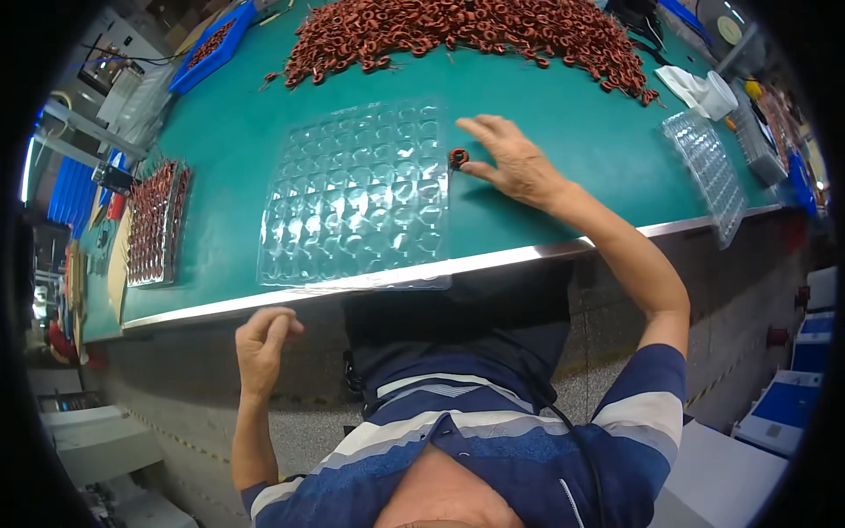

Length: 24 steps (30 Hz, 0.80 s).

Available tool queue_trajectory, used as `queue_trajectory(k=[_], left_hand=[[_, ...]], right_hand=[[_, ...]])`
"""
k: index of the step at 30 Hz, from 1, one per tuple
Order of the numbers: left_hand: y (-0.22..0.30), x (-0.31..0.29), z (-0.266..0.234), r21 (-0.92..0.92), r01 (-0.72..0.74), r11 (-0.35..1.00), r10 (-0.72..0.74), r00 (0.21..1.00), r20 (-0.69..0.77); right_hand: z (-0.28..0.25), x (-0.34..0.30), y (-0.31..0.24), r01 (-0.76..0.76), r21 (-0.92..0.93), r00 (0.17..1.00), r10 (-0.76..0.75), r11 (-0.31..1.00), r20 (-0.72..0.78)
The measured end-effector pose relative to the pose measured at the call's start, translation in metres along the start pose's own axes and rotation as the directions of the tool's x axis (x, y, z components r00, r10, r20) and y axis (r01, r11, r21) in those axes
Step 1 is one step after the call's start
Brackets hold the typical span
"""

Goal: Manually inspect, untangle, and place toroidal electronic coils into a plastic sorting tray at a workbench.

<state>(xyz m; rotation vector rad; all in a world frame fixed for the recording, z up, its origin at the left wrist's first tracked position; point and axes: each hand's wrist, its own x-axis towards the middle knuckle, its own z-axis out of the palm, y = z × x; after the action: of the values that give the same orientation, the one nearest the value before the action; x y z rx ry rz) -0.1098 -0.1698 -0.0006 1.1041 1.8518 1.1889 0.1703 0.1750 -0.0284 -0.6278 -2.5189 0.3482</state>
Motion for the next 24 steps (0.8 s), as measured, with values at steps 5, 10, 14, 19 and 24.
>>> queue_trajectory(k=[5, 10, 14, 19, 24], left_hand=[[0.04, 0.059, 0.016, 0.614, -0.668, 0.42, 0.576, 0.719, 0.389], [-0.006, 0.077, 0.03, 0.66, -0.662, 0.355, 0.522, 0.726, 0.447], [-0.005, 0.068, 0.042, 0.666, -0.625, 0.408, 0.532, 0.755, 0.383], [0.002, 0.067, 0.067, 0.658, -0.614, 0.436, 0.596, 0.745, 0.3], [0.008, 0.074, 0.091, 0.67, -0.612, 0.42, 0.621, 0.732, 0.28]], right_hand=[[0.011, 0.017, 0.009, 0.191, -0.15, 0.981, -0.186, 0.97, 0.046], [0.019, 0.015, 0.05, 0.152, -0.314, 0.988, -0.156, 0.937, 0.012], [-0.011, -0.006, 0.06, -0.049, -0.34, 0.999, 0.05, 0.939, -0.005], [-0.024, -0.017, 0.06, -0.105, -0.345, 0.994, 0.111, 0.933, -0.004], [-0.031, -0.002, 0.041, -0.412, 0.102, 0.906, 0.419, 0.906, -0.058]])
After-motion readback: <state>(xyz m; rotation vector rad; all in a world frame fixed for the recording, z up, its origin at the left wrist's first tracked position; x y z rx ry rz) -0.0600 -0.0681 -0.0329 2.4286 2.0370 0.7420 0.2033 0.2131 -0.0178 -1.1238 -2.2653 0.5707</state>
